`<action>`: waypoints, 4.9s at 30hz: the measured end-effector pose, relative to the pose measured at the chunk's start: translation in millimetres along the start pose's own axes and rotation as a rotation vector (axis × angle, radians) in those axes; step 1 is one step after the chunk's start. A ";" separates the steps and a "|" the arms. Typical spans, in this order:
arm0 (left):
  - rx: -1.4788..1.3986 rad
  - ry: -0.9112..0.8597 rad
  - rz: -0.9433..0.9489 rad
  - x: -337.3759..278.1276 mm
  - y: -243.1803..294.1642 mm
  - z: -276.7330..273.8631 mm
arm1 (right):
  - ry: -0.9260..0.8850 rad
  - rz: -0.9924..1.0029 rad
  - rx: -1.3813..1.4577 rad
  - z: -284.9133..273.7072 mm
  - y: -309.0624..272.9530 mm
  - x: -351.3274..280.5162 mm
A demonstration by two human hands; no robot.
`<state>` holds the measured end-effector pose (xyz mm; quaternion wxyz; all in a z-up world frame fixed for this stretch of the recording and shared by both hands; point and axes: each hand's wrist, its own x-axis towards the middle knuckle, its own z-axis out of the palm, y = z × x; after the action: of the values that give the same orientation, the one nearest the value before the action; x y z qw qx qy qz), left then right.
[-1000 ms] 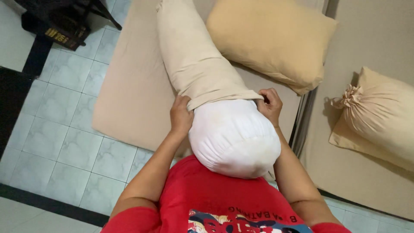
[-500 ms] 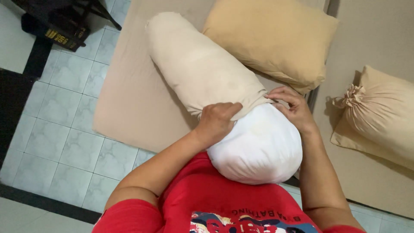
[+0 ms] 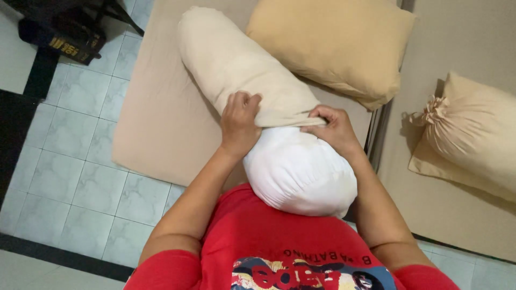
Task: The person puts a beige pillowcase onto a long white cylindrical pillow on a bed. They pull the fabric over the pillow, smooth it out, and then tie the drawstrings at the end to secure the case.
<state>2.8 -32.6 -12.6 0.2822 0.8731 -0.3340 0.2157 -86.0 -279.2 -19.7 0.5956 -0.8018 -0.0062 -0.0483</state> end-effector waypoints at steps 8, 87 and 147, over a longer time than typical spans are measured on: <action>-0.298 -0.187 -0.619 -90.4 -13.8 29.0 | 0.220 0.120 0.044 8.4 48.7 -17.7; -0.765 -0.355 -0.719 27.5 -46.3 55.8 | -0.174 0.029 -0.562 -8.2 -50.0 47.9; -0.129 -0.359 -0.294 -53.2 -78.9 11.2 | -0.095 0.132 0.050 57.3 -4.8 62.6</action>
<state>24.2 33.6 -78.6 0.3017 0.9169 -0.2610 -0.0083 -20.0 -226.0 -26.2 0.6162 -0.7869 0.0172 0.0296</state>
